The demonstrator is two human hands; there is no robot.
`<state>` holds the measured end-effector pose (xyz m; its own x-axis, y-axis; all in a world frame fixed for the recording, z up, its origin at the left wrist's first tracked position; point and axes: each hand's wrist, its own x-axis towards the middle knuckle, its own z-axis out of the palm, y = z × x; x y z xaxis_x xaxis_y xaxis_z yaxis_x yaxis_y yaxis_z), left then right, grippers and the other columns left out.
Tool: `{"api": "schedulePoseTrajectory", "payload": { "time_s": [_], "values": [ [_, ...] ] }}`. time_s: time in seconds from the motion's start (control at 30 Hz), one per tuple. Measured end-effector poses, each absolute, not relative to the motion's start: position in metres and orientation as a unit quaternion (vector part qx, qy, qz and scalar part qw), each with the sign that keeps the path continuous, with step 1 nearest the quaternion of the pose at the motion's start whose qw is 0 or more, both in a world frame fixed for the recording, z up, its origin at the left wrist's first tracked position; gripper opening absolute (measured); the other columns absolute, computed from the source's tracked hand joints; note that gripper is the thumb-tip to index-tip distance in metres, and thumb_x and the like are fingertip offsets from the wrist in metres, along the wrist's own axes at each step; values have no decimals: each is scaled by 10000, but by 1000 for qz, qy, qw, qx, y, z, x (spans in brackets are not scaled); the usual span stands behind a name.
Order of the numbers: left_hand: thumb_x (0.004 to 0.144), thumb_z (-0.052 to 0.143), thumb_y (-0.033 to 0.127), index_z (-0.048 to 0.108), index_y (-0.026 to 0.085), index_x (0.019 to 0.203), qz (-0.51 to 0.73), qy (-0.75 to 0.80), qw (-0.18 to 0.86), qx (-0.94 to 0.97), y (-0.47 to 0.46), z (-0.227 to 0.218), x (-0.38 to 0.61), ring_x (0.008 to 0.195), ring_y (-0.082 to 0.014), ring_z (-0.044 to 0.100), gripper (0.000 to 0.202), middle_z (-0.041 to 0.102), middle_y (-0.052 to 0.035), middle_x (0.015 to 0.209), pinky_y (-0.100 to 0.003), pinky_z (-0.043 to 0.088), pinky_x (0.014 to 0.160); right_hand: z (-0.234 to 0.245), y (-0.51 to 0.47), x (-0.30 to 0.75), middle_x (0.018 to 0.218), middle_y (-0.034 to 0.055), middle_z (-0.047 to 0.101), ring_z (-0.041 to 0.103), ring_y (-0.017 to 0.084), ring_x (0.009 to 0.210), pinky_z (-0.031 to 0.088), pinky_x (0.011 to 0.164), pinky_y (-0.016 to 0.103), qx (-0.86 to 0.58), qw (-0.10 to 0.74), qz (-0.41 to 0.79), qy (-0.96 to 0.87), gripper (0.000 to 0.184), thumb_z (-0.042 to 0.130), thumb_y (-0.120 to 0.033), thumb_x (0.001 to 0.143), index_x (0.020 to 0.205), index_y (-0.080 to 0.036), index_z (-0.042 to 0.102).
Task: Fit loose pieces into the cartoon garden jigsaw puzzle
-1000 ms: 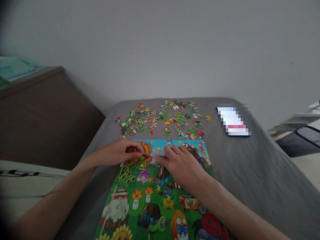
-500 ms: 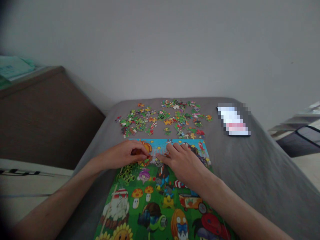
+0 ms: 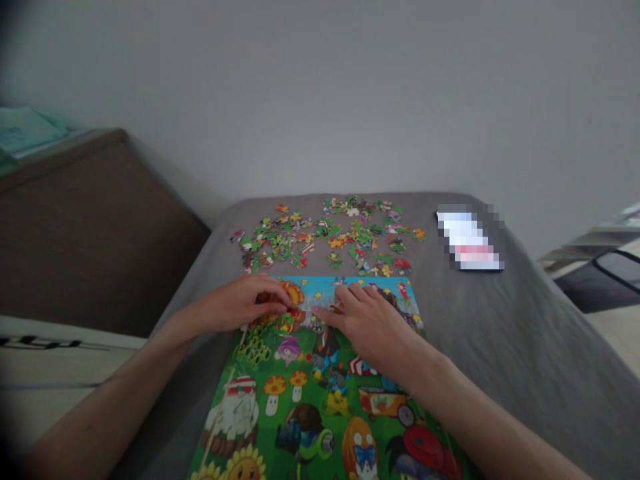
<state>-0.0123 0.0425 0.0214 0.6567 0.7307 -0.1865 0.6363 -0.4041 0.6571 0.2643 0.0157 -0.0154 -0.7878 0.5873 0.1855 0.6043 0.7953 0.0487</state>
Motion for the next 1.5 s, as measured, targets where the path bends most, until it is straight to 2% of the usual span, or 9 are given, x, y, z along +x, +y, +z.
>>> {"api": "schedulePoseTrajectory", "payload": {
  "time_s": [0.17,0.57,0.83,0.97,1.1,1.33,1.5],
  "values": [
    [951,584,290,749,189,984,78,420,388,817,45,23,-17,854,-170,662,196,753,-32,955,-273,454,755,-16,16,265,1059,85,608,586,245,910,472,784,377,-311,82,-56,-945,551,644,-63,872,1343,-347,610],
    [951,564,350,734,194,968,38,449,358,818,43,20,-17,739,-149,621,231,726,-14,858,-256,399,658,-16,16,266,1084,85,599,574,240,917,465,781,365,-311,82,-55,-945,604,629,-34,858,1367,-357,584],
    [957,569,392,734,199,1002,41,441,369,817,46,24,-26,838,-167,659,258,750,-28,965,-266,433,728,-15,16,267,1049,75,602,555,223,904,435,785,346,-309,78,-56,-946,600,645,-52,853,1373,-346,581],
    [966,569,393,733,208,1011,33,431,384,816,47,25,-32,851,-154,662,251,750,-16,962,-253,443,750,-16,17,267,1041,70,603,554,218,898,432,780,341,-310,81,-54,-946,595,654,-56,852,1367,-345,586],
    [964,569,365,730,206,994,22,420,404,812,47,25,-30,805,-140,633,229,732,-13,923,-239,430,711,-14,16,267,1039,71,601,562,222,899,445,785,351,-308,81,-55,-946,579,666,-72,860,1366,-341,590],
    [956,561,367,730,195,968,24,434,392,811,44,27,-21,787,-154,617,242,715,-22,900,-256,416,700,-12,16,267,1051,77,600,571,228,906,464,785,361,-309,71,-53,-947,576,646,-59,864,1364,-340,593],
    [955,567,366,726,202,995,28,427,407,807,43,29,-25,838,-156,634,232,727,-25,941,-254,434,739,-11,16,267,1054,73,596,574,228,910,472,783,363,-312,65,-47,-947,588,632,-44,866,1370,-344,586]
  ]
}}
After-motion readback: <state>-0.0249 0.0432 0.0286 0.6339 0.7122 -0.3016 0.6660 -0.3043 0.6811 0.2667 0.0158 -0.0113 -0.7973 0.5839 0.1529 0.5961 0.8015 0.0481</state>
